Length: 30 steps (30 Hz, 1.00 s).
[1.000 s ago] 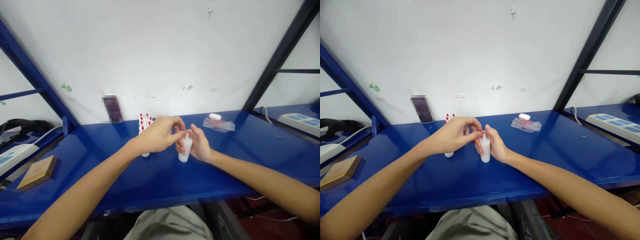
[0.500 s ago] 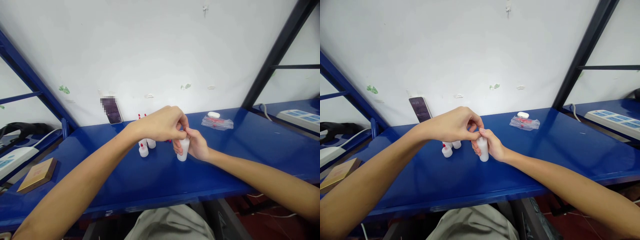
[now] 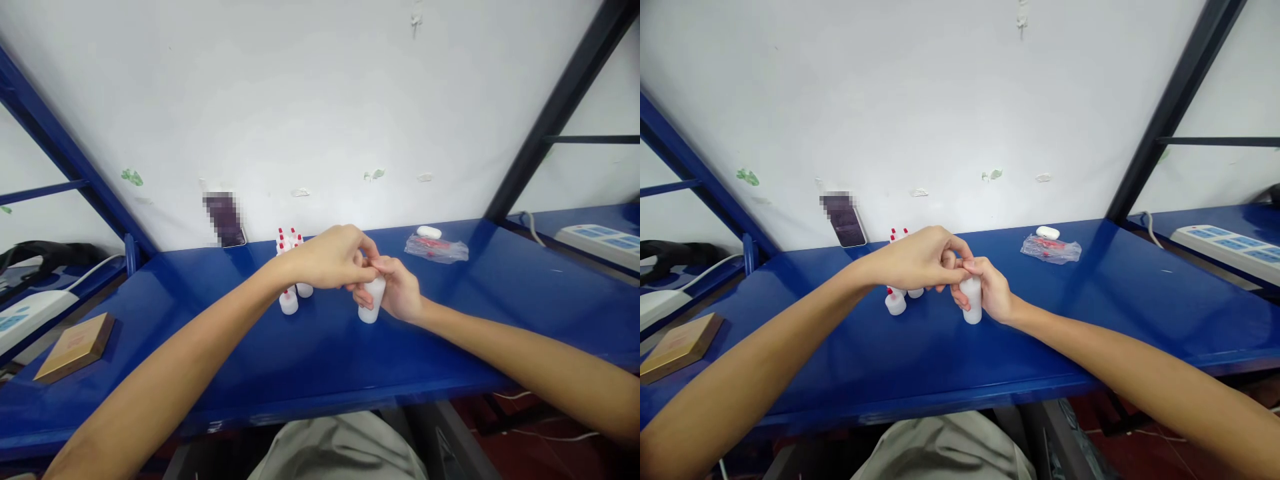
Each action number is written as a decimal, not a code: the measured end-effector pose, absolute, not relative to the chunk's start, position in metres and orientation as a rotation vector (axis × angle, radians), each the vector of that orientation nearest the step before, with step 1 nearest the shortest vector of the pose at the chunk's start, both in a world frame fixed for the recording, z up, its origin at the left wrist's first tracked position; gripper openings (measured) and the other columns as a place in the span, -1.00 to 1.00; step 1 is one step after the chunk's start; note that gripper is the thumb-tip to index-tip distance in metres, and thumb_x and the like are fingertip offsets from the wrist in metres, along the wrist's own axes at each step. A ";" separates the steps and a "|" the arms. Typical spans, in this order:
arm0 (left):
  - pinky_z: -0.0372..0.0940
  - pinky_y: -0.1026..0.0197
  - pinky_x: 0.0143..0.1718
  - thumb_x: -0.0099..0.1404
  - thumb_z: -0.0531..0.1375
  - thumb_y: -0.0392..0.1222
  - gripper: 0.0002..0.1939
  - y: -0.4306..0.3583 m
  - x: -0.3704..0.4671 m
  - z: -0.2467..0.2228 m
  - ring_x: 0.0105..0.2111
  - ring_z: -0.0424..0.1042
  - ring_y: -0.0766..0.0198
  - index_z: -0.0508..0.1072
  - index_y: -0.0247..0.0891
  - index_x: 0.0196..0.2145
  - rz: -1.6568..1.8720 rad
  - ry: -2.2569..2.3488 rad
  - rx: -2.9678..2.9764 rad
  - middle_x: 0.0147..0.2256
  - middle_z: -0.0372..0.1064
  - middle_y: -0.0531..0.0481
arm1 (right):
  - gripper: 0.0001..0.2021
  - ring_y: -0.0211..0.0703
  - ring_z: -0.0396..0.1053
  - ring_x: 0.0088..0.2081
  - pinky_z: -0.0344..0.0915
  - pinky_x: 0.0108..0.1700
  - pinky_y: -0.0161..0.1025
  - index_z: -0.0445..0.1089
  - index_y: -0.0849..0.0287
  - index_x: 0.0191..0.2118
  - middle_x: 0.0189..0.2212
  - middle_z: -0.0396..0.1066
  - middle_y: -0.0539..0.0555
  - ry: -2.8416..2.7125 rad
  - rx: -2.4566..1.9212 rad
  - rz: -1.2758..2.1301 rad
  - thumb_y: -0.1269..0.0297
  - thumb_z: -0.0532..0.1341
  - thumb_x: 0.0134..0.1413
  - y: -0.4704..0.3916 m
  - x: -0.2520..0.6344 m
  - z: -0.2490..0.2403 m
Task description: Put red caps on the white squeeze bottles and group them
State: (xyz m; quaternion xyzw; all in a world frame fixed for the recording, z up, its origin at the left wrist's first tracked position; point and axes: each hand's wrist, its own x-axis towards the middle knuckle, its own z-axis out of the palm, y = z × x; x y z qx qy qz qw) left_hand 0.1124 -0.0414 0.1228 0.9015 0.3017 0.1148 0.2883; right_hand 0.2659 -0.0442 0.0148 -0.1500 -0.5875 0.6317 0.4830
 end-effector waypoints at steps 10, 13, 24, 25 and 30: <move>0.18 0.34 -0.47 0.36 0.12 -0.15 -0.80 -0.039 0.099 0.113 -0.54 0.33 0.38 0.47 -0.32 -0.26 0.589 0.772 2.475 -0.52 0.44 0.05 | -0.63 -0.22 0.19 -0.69 0.21 -0.56 -0.23 0.35 0.19 -0.40 -0.69 0.32 0.01 -1.453 -0.368 1.451 -0.04 0.06 0.16 -0.044 0.264 0.011; 0.14 0.34 -0.50 0.36 0.12 -0.08 -0.77 -0.043 0.079 0.121 -0.55 0.29 0.40 0.45 -0.29 -0.31 0.702 0.875 2.461 -0.50 0.39 0.07 | -0.62 -0.24 0.18 -0.68 0.18 -0.55 -0.25 0.35 0.19 -0.35 -0.68 0.31 -0.01 -1.454 -0.404 1.449 -0.04 0.02 0.20 -0.043 0.265 0.010; 0.08 0.33 -0.53 0.33 0.15 0.03 -0.73 -0.054 -0.009 0.082 -0.59 0.23 0.39 0.50 -0.21 -0.28 0.537 1.372 2.485 -0.59 0.30 0.15 | -0.78 -0.25 0.24 -0.65 0.15 -0.52 -0.28 0.35 0.23 -0.45 -0.67 0.31 0.00 -1.493 -0.461 1.554 0.23 0.12 0.14 -0.041 0.266 0.007; 0.08 0.33 -0.53 0.33 0.15 0.04 -0.73 -0.053 -0.010 0.080 -0.59 0.23 0.39 0.50 -0.21 -0.27 0.550 1.389 2.475 -0.59 0.30 0.15 | -0.76 -0.24 0.24 -0.65 0.16 -0.51 -0.27 0.35 0.24 -0.46 -0.67 0.31 0.00 -1.486 -0.459 1.573 0.21 0.11 0.15 -0.041 0.266 0.007; 0.08 0.33 -0.53 0.32 0.16 0.02 -0.75 -0.048 -0.008 0.072 -0.59 0.23 0.40 0.50 -0.21 -0.29 0.504 1.364 2.468 -0.58 0.31 0.15 | -0.71 -0.24 0.24 -0.66 0.18 -0.48 -0.25 0.35 0.25 -0.46 -0.70 0.29 0.00 -1.486 -0.451 1.665 0.15 0.08 0.16 -0.041 0.265 0.006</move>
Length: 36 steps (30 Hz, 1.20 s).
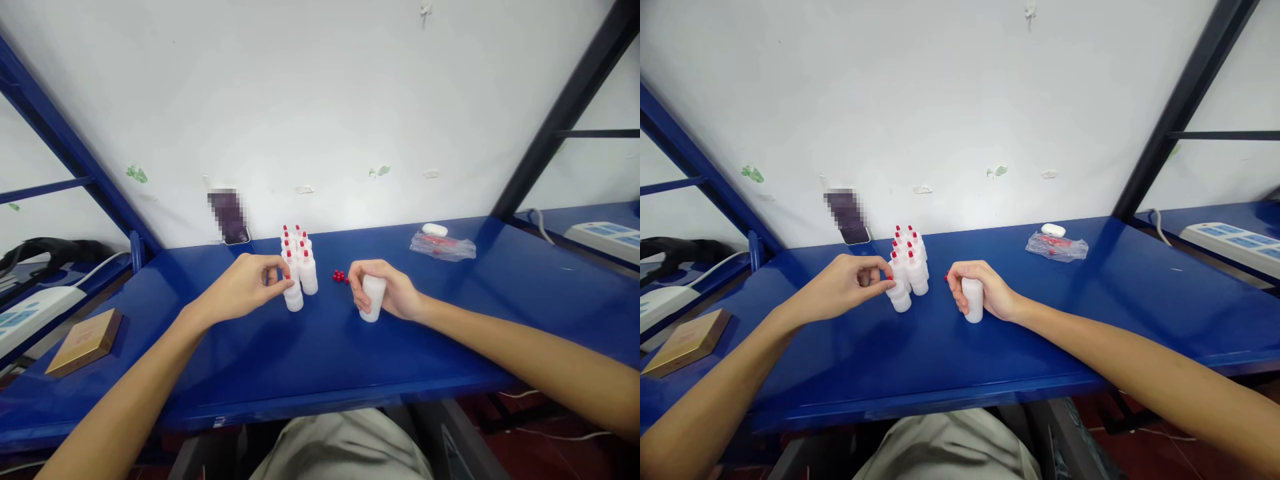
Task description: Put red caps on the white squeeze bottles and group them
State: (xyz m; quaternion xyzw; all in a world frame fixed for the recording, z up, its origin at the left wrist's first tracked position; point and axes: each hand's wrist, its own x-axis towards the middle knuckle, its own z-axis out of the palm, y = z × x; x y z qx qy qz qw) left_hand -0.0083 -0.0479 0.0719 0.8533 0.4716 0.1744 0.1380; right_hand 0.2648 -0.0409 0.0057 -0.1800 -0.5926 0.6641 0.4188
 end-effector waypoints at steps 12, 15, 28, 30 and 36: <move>0.19 0.32 -0.45 0.39 0.09 -0.11 -0.80 -0.068 0.030 0.062 -0.56 0.33 0.36 0.47 -0.24 -0.20 0.611 1.237 2.633 -0.55 0.36 0.10 | -0.67 -0.27 0.14 -0.71 0.15 -0.54 -0.26 0.34 0.23 -0.52 -0.76 0.22 -0.03 -1.437 -0.500 1.641 0.08 0.10 0.09 -0.038 0.266 0.007; 0.29 0.23 -0.32 0.43 -0.01 -0.22 -0.75 -0.072 0.062 0.044 -0.33 0.49 0.19 0.44 -0.27 -0.09 0.379 1.218 2.822 -0.29 0.50 -0.10 | -0.64 -0.26 0.13 -0.72 0.11 -0.57 -0.27 0.33 0.20 -0.55 -0.77 0.21 -0.03 -1.364 -0.561 1.567 -0.01 0.12 0.03 -0.030 0.271 0.007; 0.39 0.05 -0.30 0.31 0.03 -0.44 -0.78 -0.036 0.108 0.015 -0.27 0.54 -0.05 0.37 -0.37 -0.13 -0.029 1.360 2.955 -0.28 0.47 -0.26 | -0.62 -0.21 0.18 -0.69 0.14 -0.56 -0.26 0.34 0.19 -0.57 -0.76 0.24 0.01 -1.304 -0.628 1.571 -0.02 0.08 0.02 -0.021 0.272 0.004; 0.37 0.07 -0.34 0.32 0.00 -0.45 -0.76 -0.039 0.107 0.014 -0.30 0.54 -0.03 0.37 -0.36 -0.12 -0.010 1.345 2.976 -0.28 0.48 -0.25 | -0.61 -0.19 0.20 -0.67 0.15 -0.54 -0.25 0.36 0.19 -0.57 -0.75 0.26 0.03 -1.301 -0.648 1.545 -0.02 0.08 0.03 -0.021 0.272 0.004; 0.26 0.17 -0.45 0.38 0.02 -0.25 -0.83 -0.052 0.095 0.043 -0.45 0.48 0.10 0.37 -0.29 -0.16 0.396 1.389 2.852 -0.44 0.45 -0.10 | -0.60 -0.17 0.28 -0.50 0.24 -0.36 -0.23 0.38 0.22 -0.63 -0.61 0.33 0.09 -1.282 -0.634 1.421 0.06 0.10 0.05 -0.024 0.269 0.005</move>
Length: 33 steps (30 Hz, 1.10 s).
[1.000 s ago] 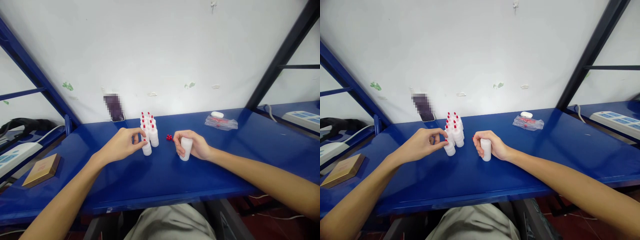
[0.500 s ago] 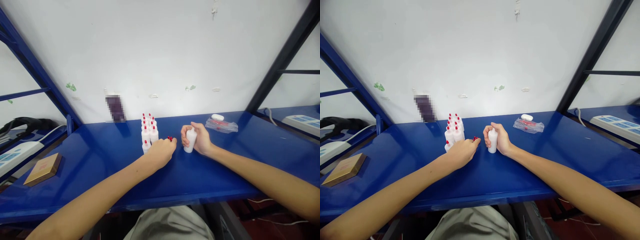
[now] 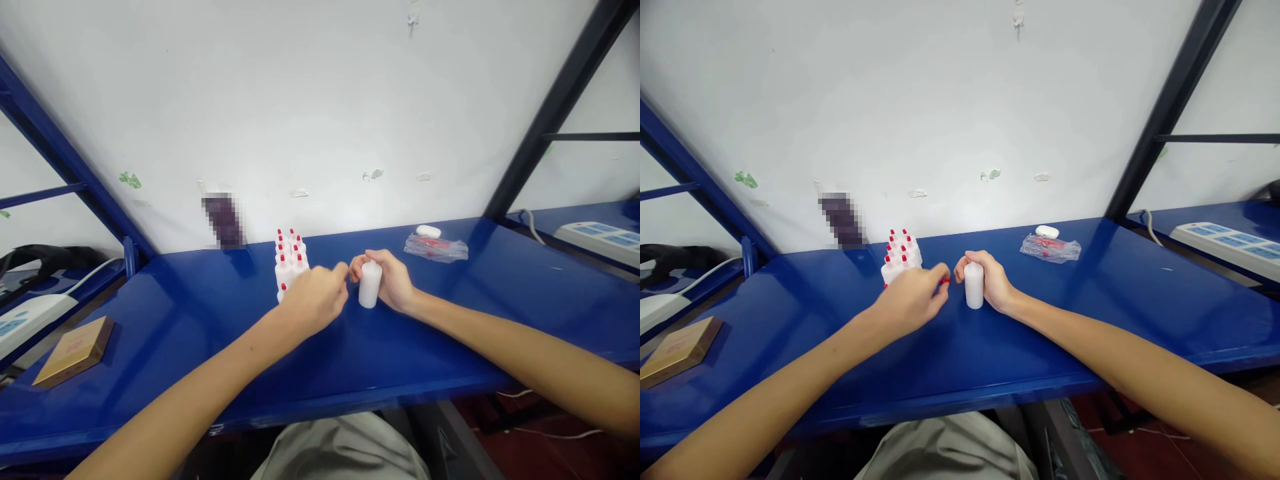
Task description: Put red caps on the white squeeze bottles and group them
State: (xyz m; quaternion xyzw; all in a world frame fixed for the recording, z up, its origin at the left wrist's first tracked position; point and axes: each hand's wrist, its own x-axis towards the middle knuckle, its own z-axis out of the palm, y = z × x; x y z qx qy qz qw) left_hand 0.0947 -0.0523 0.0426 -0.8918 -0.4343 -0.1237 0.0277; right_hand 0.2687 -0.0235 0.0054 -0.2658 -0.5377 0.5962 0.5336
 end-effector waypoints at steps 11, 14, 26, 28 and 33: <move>0.20 0.34 -0.54 0.33 0.08 -0.21 -0.88 -0.058 0.097 0.086 -0.58 0.40 0.35 0.39 -0.25 -0.25 -0.899 -1.338 -3.266 -0.55 0.45 0.09 | -0.46 -0.17 0.30 -0.63 0.32 -0.44 -0.18 0.30 0.19 -0.56 -0.69 0.27 0.02 -1.405 -0.459 1.662 -0.21 0.02 0.12 -0.041 0.254 0.000; 0.24 0.33 -0.49 0.31 0.10 -0.23 -0.88 -0.055 0.096 0.087 -0.52 0.45 0.34 0.42 -0.26 -0.24 -0.920 -1.329 -3.251 -0.52 0.47 0.08 | -0.47 -0.22 0.25 -0.65 0.30 -0.49 -0.22 0.30 0.19 -0.54 -0.69 0.26 0.00 -1.413 -0.450 1.678 -0.23 0.06 0.07 -0.042 0.254 -0.001; 0.25 0.31 -0.42 0.29 0.12 -0.26 -0.85 -0.051 0.096 0.089 -0.50 0.46 0.33 0.47 -0.27 -0.23 -0.771 -1.189 -3.390 -0.51 0.50 0.06 | -0.57 -0.24 0.21 -0.71 0.19 -0.61 -0.26 0.31 0.21 -0.64 -0.75 0.24 0.01 -1.426 -0.434 1.595 0.01 0.11 0.08 -0.042 0.252 0.001; 0.25 0.32 -0.42 0.30 0.12 -0.25 -0.86 -0.052 0.095 0.088 -0.49 0.46 0.33 0.48 -0.27 -0.23 -0.768 -1.185 -3.421 -0.50 0.51 0.05 | -0.59 -0.26 0.18 -0.73 0.14 -0.64 -0.28 0.29 0.21 -0.65 -0.76 0.22 0.00 -1.404 -0.418 1.598 0.04 0.12 0.08 -0.044 0.252 0.002; 0.24 0.34 -0.43 0.32 0.13 -0.24 -0.87 -0.054 0.096 0.083 -0.52 0.44 0.35 0.47 -0.28 -0.26 -0.806 -1.171 -3.449 -0.53 0.49 0.05 | -0.61 -0.26 0.16 -0.74 0.13 -0.65 -0.27 0.27 0.20 -0.65 -0.76 0.22 0.00 -1.393 -0.397 1.569 0.07 0.13 0.07 -0.045 0.251 0.000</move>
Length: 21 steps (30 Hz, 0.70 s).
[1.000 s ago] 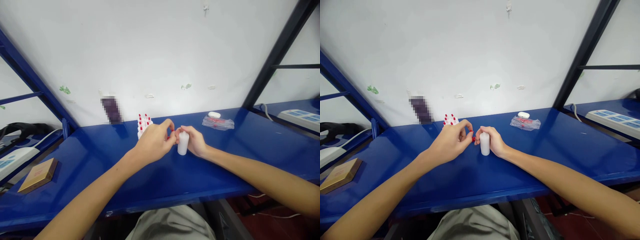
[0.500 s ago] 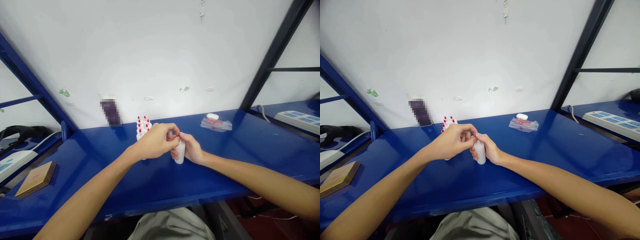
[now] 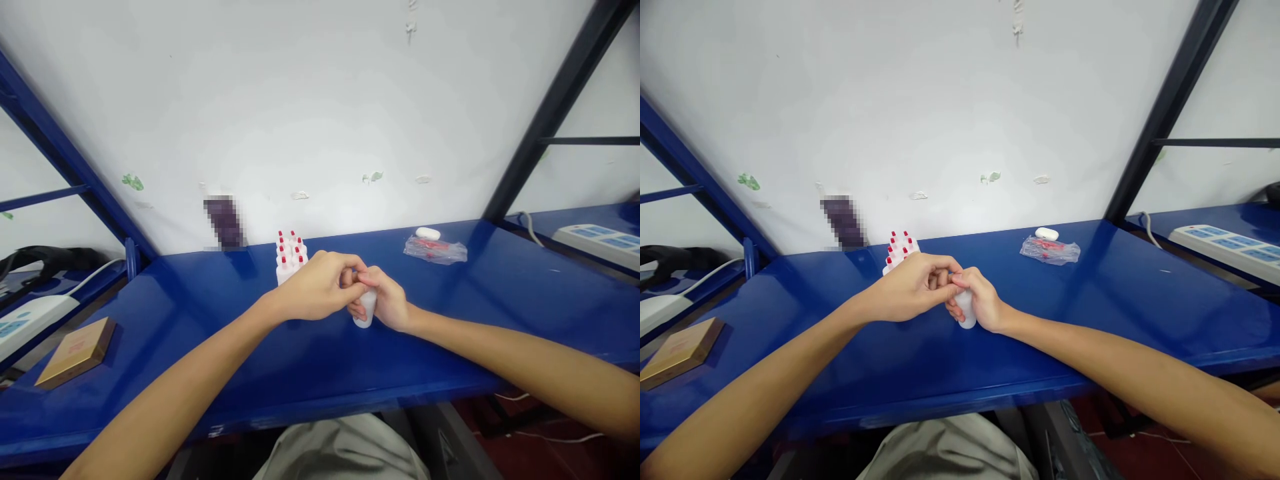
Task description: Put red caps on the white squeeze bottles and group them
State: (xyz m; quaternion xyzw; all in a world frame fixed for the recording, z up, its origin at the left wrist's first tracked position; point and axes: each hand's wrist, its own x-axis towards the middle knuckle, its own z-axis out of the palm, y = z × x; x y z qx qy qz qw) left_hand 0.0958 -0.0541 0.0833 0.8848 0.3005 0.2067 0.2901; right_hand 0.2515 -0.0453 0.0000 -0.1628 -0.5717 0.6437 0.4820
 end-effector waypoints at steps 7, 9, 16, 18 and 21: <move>0.15 0.35 -0.53 0.35 0.11 -0.15 -0.85 -0.055 0.081 0.091 -0.57 0.33 0.38 0.43 -0.26 -0.24 0.660 0.905 2.348 -0.57 0.37 0.11 | -0.56 -0.23 0.22 -0.68 0.22 -0.57 -0.26 0.37 0.22 -0.45 -0.69 0.30 0.02 -1.474 -0.419 1.524 -0.07 0.05 0.17 -0.044 0.254 -0.002; 0.16 0.35 -0.55 0.36 0.12 -0.09 -0.82 -0.056 0.066 0.098 -0.61 0.29 0.40 0.41 -0.25 -0.23 0.726 0.971 2.276 -0.60 0.30 0.15 | -0.58 -0.24 0.21 -0.67 0.22 -0.54 -0.26 0.37 0.22 -0.41 -0.69 0.30 0.00 -1.481 -0.431 1.528 -0.03 0.03 0.21 -0.043 0.254 -0.003; 0.06 0.36 -0.61 0.30 0.19 0.00 -0.75 -0.058 0.004 0.096 -0.62 0.17 0.42 0.45 -0.26 -0.26 0.760 1.306 2.303 -0.60 0.23 0.15 | -0.67 -0.27 0.23 -0.64 0.19 -0.53 -0.29 0.33 0.23 -0.47 -0.67 0.29 -0.01 -1.571 -0.526 1.502 0.17 0.05 0.24 -0.042 0.257 -0.003; 0.08 0.36 -0.59 0.30 0.18 0.01 -0.74 -0.058 -0.004 0.089 -0.61 0.17 0.42 0.45 -0.26 -0.26 0.727 1.361 2.329 -0.60 0.24 0.14 | -0.66 -0.26 0.23 -0.64 0.18 -0.52 -0.29 0.32 0.23 -0.49 -0.67 0.29 0.00 -1.573 -0.541 1.502 0.18 0.04 0.25 -0.042 0.258 -0.003; 0.10 0.35 -0.56 0.30 0.18 -0.01 -0.76 -0.055 -0.007 0.079 -0.60 0.19 0.41 0.46 -0.25 -0.29 0.704 1.406 2.389 -0.60 0.25 0.15 | -0.65 -0.26 0.23 -0.64 0.17 -0.54 -0.29 0.31 0.23 -0.51 -0.67 0.28 0.00 -1.575 -0.550 1.502 0.17 0.05 0.25 -0.042 0.258 -0.003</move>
